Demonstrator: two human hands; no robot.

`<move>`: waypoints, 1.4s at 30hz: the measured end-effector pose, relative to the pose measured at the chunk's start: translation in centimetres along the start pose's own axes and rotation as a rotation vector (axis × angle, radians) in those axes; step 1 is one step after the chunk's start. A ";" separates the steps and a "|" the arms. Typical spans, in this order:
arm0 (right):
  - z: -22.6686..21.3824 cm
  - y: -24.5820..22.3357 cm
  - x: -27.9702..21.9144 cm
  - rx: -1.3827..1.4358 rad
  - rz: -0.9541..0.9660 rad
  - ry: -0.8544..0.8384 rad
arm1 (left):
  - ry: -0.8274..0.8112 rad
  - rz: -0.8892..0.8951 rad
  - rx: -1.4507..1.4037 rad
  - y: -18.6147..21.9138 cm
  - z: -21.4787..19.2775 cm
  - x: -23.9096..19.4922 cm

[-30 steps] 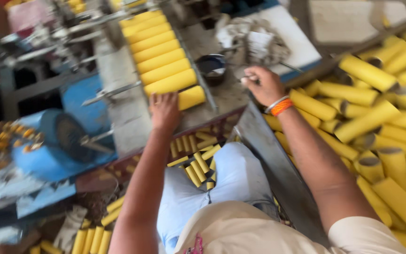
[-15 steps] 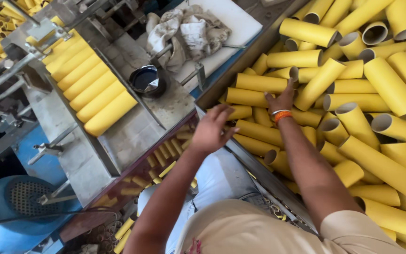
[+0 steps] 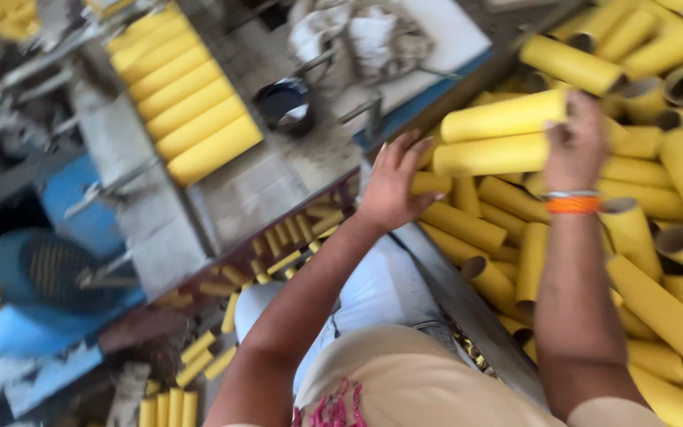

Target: The person repeatedly picks up yellow cardboard cylinders from a pile and places them into a machine hopper. The cylinders are handled by hand and fed into the machine one at a time or in small groups.

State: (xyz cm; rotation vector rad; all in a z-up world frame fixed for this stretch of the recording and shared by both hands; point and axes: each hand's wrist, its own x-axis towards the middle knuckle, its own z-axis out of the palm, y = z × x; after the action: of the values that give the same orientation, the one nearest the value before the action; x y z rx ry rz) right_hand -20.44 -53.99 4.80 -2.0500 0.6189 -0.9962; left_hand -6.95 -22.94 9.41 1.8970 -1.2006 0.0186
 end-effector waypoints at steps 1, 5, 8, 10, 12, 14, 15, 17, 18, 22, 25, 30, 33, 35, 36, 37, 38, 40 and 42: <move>-0.4 -2.5 0.4 0.226 -0.051 -0.049 | 0.045 0.028 0.064 0.5 -1.3 -0.4; 5.1 -10.2 -0.2 0.709 -0.015 -0.175 | 0.144 0.095 0.322 1.7 -6.6 -2.1; 14.3 -14.1 -2.2 0.904 0.021 -0.349 | 0.156 -0.019 0.511 -0.2 -10.1 -3.3; 21.0 -16.4 -4.0 0.906 0.095 -0.459 | 0.175 -0.141 0.575 -2.9 -12.4 -5.0; 26.5 -18.7 -6.3 0.784 0.102 -0.549 | 0.085 -0.272 0.625 -6.2 -14.2 -7.5; 30.3 -21.1 -8.0 0.575 -0.025 -0.616 | 0.009 -0.331 0.665 -9.9 -15.9 -9.8; 31.4 -22.1 -8.5 0.443 -0.140 -0.646 | -0.009 -0.355 0.694 -11.5 -16.3 -11.3; 31.2 -23.2 -9.1 0.057 -0.376 -0.657 | -0.049 -0.386 0.746 -14.1 -16.4 -13.1; 30.3 -23.4 -9.0 -0.143 -0.483 -0.646 | -0.080 -0.413 0.762 -15.2 -16.0 -13.3; 24.3 -20.8 -6.2 -0.142 -0.458 -0.490 | -0.137 -0.470 0.828 -17.4 -14.9 -13.3; 17.0 -14.8 -2.9 -0.107 -0.148 -0.510 | -0.178 -0.509 0.846 -16.9 -15.2 -13.1; 8.7 -1.2 -1.6 -0.156 0.114 -0.456 | -0.097 -0.435 0.793 -12.3 -15.6 -11.6; 9.5 6.1 -3.3 -0.282 0.291 -0.618 | -0.045 -0.245 0.631 -8.3 -12.2 -8.7; 12.1 9.7 -5.0 -0.449 0.442 -0.607 | 0.009 -0.072 0.462 -5.5 -9.2 -7.5; 13.9 10.9 -6.1 -0.309 0.534 -0.549 | -0.018 0.007 0.366 -4.3 -7.7 -6.7; 15.5 11.9 -7.2 -0.167 0.621 -0.488 | -0.045 0.083 0.268 -3.3 -6.1 -6.0; 16.7 12.9 -7.9 -0.120 0.523 -0.438 | -0.119 0.067 0.231 -2.3 -4.3 -5.4; 18.4 14.6 -8.5 -0.030 0.323 -0.338 | -0.208 0.095 0.189 -0.8 -1.1 -4.5; 18.7 16.6 -5.7 0.035 0.397 -0.281 | -0.236 0.180 0.180 -0.3 1.1 -4.1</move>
State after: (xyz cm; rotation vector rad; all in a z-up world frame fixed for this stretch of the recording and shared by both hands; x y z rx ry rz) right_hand -10.11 -52.04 -18.61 -1.8901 0.8092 -0.4761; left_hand -9.39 -20.71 6.78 1.9804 -1.5727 -0.0005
